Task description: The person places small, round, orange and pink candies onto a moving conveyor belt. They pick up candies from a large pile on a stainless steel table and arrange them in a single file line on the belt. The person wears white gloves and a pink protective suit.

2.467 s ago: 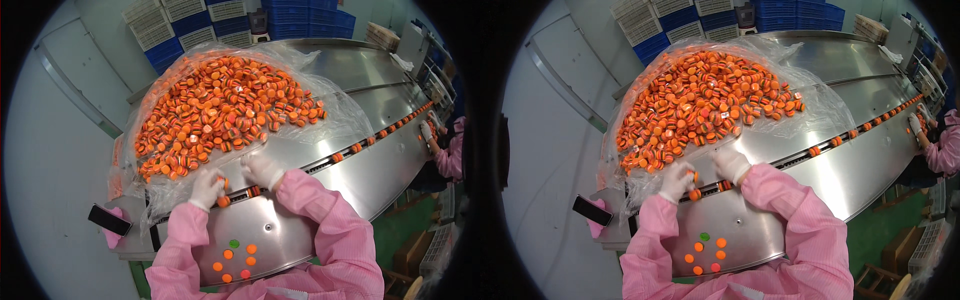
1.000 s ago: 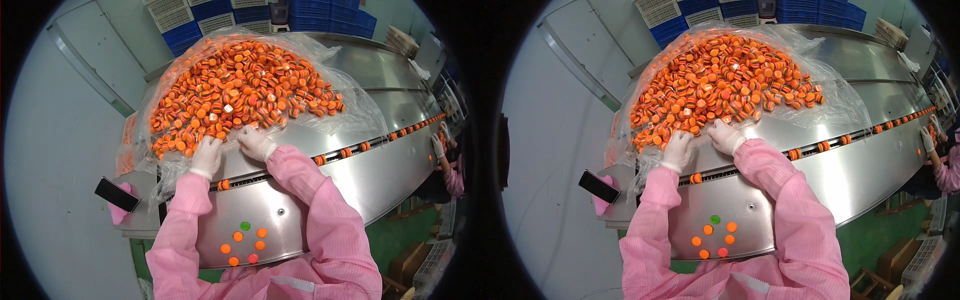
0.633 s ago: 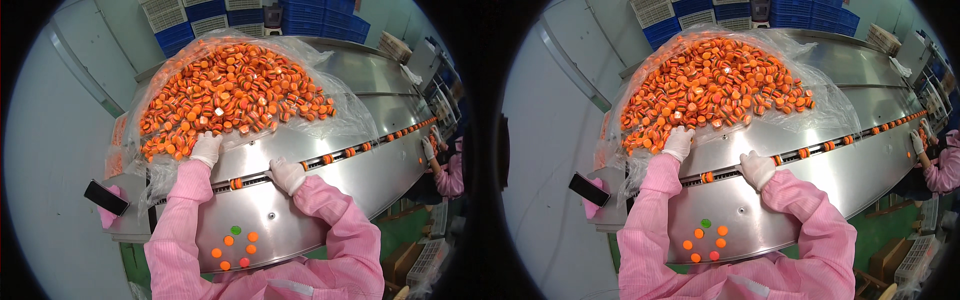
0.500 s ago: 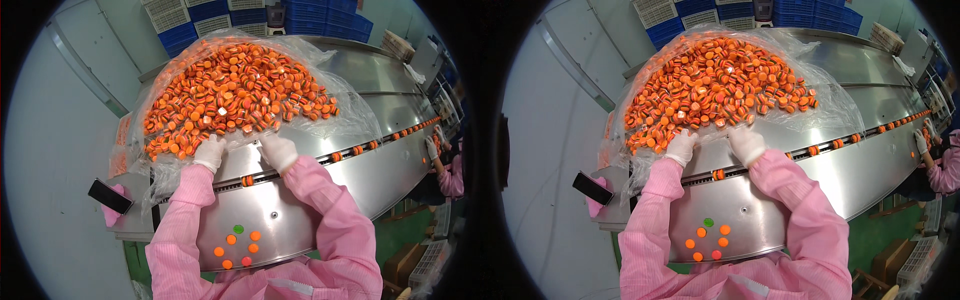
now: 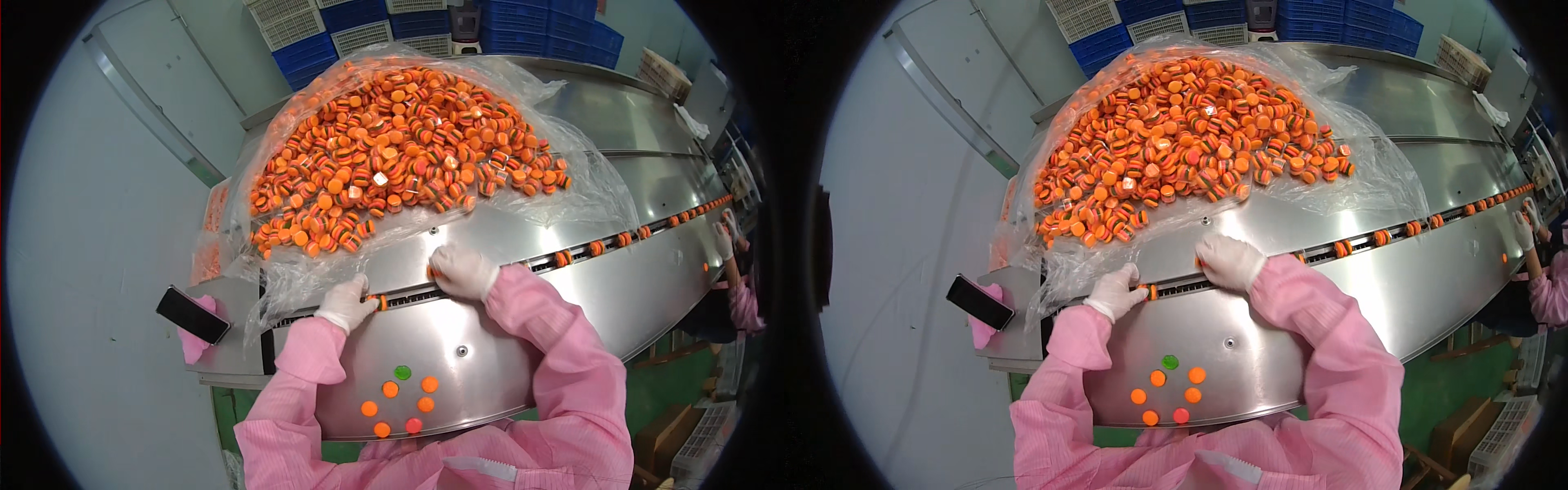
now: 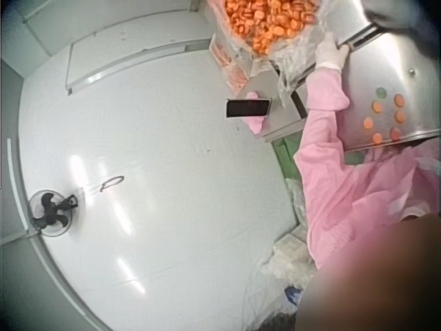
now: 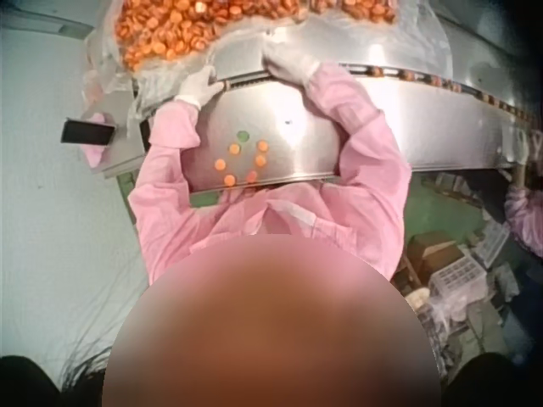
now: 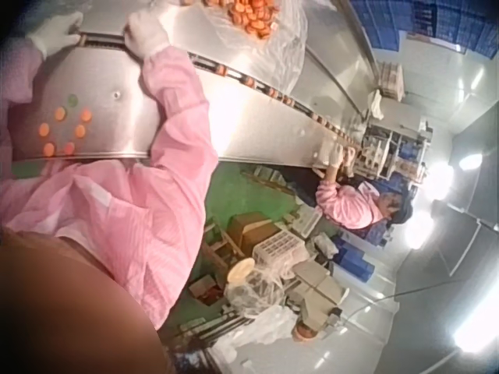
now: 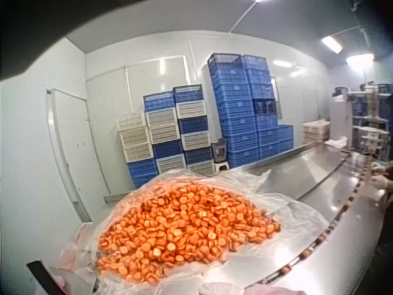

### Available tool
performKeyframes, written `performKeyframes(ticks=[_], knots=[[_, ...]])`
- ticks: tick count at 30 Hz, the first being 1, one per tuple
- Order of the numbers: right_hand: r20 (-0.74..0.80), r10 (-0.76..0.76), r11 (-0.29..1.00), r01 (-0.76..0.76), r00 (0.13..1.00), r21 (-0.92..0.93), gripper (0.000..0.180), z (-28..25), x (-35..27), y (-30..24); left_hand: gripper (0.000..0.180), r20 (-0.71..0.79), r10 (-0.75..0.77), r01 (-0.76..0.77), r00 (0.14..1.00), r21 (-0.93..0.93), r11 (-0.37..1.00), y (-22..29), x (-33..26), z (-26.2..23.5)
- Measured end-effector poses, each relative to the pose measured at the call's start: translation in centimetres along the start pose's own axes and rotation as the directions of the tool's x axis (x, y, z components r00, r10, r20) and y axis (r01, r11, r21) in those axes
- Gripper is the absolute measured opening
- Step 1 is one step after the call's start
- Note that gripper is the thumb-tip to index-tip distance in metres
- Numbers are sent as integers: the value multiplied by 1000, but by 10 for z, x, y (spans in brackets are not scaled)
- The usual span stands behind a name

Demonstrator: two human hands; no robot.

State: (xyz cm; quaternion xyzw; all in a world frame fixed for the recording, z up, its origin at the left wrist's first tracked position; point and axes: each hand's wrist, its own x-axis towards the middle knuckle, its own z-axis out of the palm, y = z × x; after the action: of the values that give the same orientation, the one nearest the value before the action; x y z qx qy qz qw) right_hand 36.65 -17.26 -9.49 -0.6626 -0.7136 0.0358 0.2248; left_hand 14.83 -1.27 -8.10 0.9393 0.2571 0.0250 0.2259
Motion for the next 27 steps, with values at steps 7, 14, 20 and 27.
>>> performKeyframes(ticks=[7,14,20,27], knots=[[-169,-96,992,79,981,-102,13,-26,-47,-12,24,-411,95,59,907,348,936,-8,74,-4],[-455,245,935,-333,856,-124,28,-44,36,35,22,-254,294,-184,921,383,905,-5,54,6],[-314,424,859,-487,850,-159,33,-16,85,60,15,112,-31,25,993,63,998,2,11,-9],[-336,381,882,-448,861,-147,25,-5,90,70,16,301,179,-254,937,230,940,15,-11,-7]])
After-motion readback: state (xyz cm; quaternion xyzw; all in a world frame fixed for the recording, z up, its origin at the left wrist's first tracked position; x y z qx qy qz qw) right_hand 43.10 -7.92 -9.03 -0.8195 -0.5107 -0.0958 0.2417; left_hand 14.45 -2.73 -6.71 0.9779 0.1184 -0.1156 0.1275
